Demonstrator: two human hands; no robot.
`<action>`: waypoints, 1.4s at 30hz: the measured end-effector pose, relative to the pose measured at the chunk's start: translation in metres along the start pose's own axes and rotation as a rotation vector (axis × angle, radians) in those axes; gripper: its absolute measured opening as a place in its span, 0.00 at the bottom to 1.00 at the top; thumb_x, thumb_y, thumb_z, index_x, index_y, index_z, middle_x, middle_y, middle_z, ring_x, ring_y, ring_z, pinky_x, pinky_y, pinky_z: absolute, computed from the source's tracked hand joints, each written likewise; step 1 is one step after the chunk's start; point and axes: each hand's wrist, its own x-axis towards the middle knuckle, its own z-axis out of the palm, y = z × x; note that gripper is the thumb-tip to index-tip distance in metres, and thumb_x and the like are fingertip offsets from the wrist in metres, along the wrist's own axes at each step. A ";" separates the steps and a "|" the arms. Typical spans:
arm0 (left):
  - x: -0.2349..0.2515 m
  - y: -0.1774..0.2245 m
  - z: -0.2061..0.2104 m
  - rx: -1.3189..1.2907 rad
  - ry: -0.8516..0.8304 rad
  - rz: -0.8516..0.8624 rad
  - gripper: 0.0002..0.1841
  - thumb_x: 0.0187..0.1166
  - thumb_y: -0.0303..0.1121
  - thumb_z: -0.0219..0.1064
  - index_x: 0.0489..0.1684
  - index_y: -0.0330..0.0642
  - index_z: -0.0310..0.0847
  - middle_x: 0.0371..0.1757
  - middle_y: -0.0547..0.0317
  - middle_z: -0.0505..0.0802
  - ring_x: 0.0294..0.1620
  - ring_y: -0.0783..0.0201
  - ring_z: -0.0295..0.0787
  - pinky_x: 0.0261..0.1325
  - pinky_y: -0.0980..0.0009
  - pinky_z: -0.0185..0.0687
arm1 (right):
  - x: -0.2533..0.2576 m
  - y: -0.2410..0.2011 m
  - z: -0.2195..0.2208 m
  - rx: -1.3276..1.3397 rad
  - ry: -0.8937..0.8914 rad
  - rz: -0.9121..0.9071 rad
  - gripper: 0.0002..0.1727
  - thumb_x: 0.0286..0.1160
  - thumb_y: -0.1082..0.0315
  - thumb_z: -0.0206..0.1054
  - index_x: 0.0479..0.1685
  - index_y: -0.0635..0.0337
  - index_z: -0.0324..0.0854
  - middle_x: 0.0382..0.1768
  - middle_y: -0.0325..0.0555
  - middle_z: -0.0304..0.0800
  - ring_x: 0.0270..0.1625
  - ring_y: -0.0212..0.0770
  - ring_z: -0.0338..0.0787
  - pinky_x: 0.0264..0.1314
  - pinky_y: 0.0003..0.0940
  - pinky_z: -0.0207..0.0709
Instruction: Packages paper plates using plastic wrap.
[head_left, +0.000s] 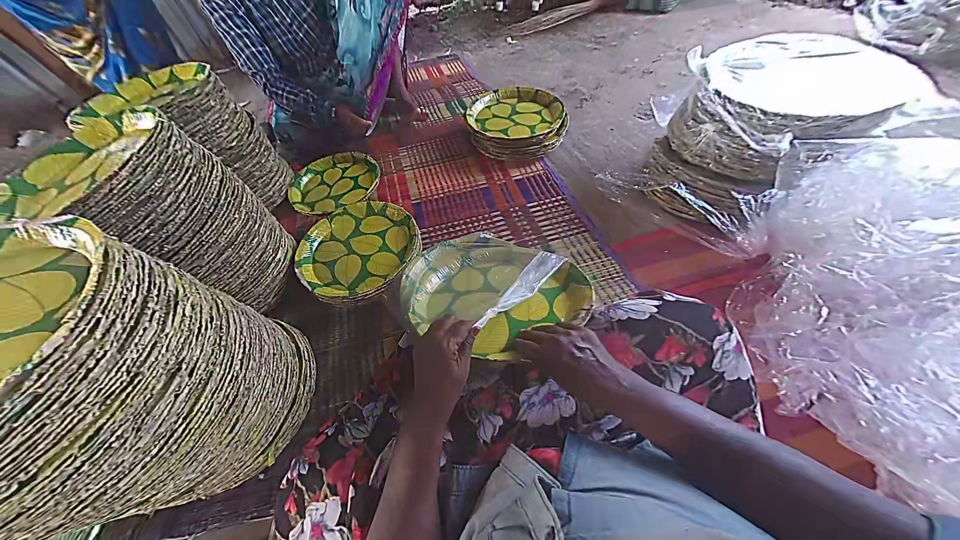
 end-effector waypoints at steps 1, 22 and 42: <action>0.001 0.001 -0.002 -0.010 0.010 0.011 0.13 0.82 0.32 0.64 0.39 0.34 0.95 0.32 0.46 0.91 0.35 0.54 0.90 0.43 0.63 0.86 | 0.017 -0.007 -0.002 0.027 -0.113 0.022 0.16 0.78 0.84 0.57 0.57 0.65 0.86 0.60 0.62 0.91 0.65 0.66 0.89 0.62 0.67 0.79; 0.008 -0.019 0.010 -0.944 -0.120 -0.752 0.14 0.90 0.26 0.51 0.41 0.31 0.83 0.30 0.68 0.85 0.30 0.82 0.77 0.39 0.82 0.75 | 0.263 -0.061 -0.031 0.131 -0.160 -0.243 0.19 0.90 0.57 0.59 0.50 0.65 0.87 0.42 0.60 0.90 0.50 0.61 0.90 0.49 0.63 0.78; 0.006 -0.041 0.038 -0.630 -0.491 -0.877 0.14 0.89 0.29 0.55 0.54 0.24 0.81 0.48 0.45 0.87 0.47 0.65 0.80 0.57 0.66 0.75 | 0.270 -0.071 0.042 0.165 0.383 -0.571 0.09 0.79 0.71 0.65 0.35 0.67 0.87 0.34 0.56 0.88 0.41 0.57 0.91 0.37 0.52 0.84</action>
